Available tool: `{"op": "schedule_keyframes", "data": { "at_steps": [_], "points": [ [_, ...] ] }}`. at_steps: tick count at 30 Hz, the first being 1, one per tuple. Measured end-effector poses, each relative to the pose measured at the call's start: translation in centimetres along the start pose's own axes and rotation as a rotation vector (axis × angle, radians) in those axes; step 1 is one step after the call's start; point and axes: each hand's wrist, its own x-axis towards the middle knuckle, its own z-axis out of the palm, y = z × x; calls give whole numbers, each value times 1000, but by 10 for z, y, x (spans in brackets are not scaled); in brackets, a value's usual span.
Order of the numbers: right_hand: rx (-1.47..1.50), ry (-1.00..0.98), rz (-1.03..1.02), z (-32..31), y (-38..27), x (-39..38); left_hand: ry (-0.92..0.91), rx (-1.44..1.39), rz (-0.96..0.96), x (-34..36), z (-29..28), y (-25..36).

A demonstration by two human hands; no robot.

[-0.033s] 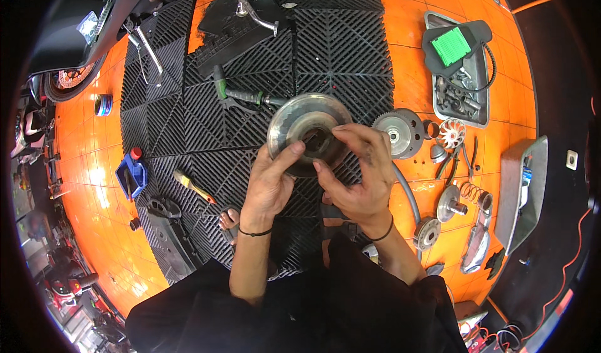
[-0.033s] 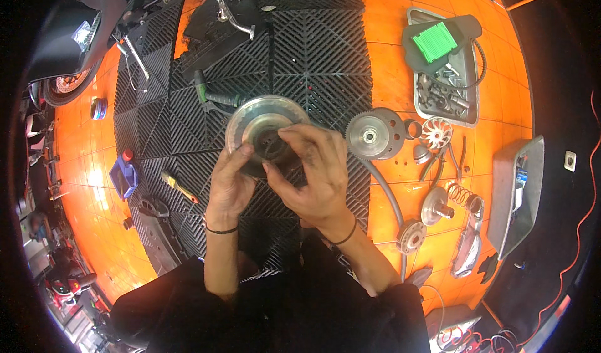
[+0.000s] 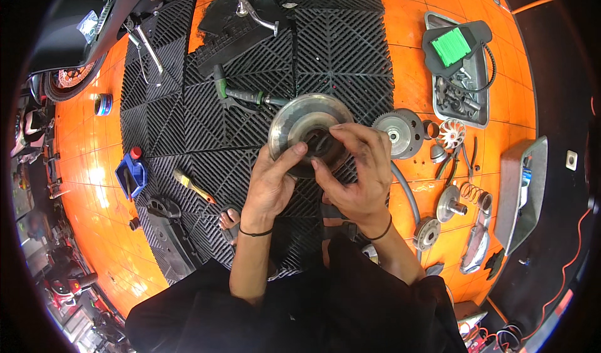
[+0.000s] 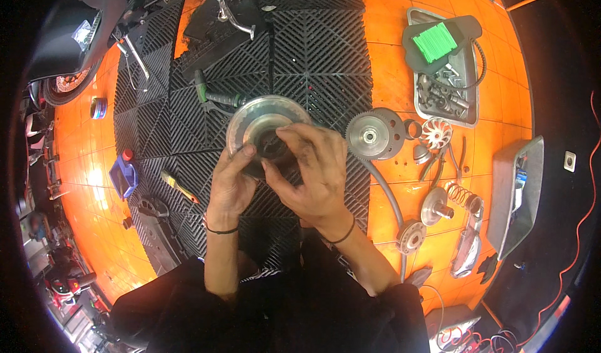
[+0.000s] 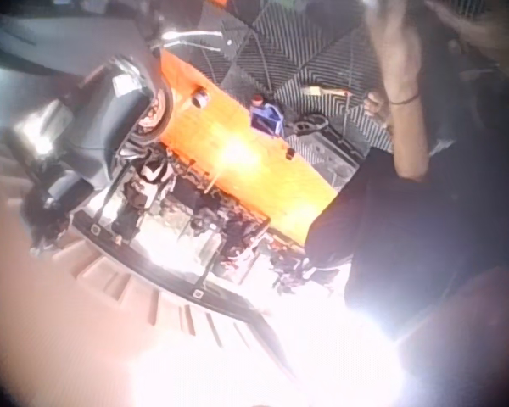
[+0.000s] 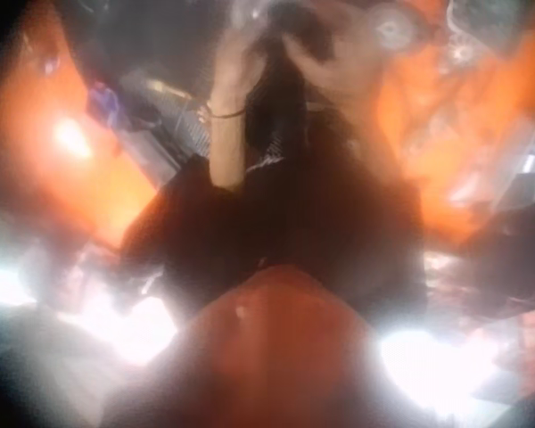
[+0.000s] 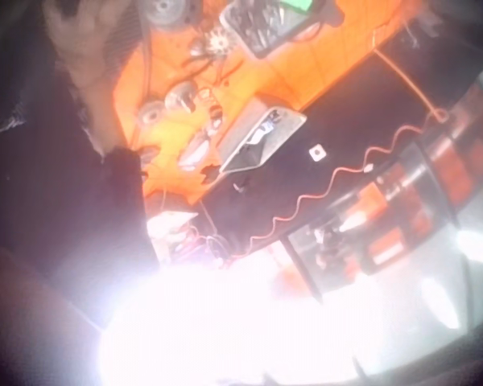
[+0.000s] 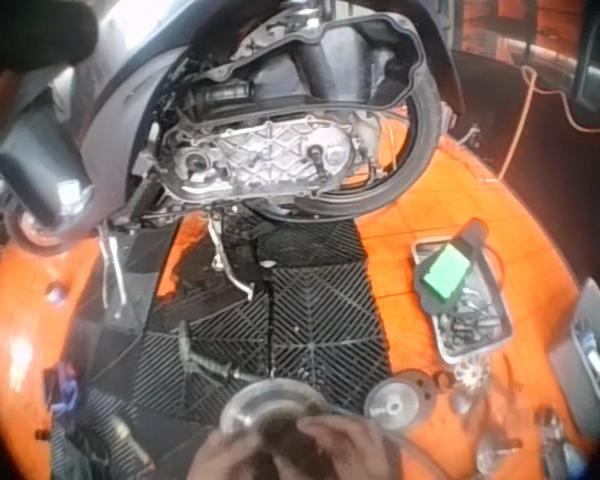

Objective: The person holds a package of variator rollers, walks to a motorcycle, and then places the rollers into a variator housing by hand. The person also handles a torque converter and related clutch parts near the workspace.

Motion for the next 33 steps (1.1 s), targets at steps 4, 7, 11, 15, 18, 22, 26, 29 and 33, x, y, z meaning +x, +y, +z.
{"op": "schedule_keyframes", "data": {
  "at_steps": [4,7,11,15,18,22,26,29,33],
  "points": [
    [-90,-35,-36,8,2,-4,19,-36,2,-4,3,-1],
    [-106,-51,-26,9,-1,-5,33,-26,10,-5,1,-3],
    [-90,-47,-16,11,0,-5,28,-13,23,-3,-5,-4],
    [-69,-80,5,7,2,-3,53,14,38,-2,-4,0],
    [21,-52,90,7,3,-1,65,10,64,-2,-6,1],
    [488,34,516,7,2,-2,19,3,51,-4,-4,7],
    [905,-64,811,5,-7,5,-12,59,60,-6,-8,9],
    [925,-153,916,-3,-7,8,-38,117,34,-6,-14,10],
    [1025,-188,1025,-3,-4,4,-74,209,44,-7,-15,12]
  ]
}}
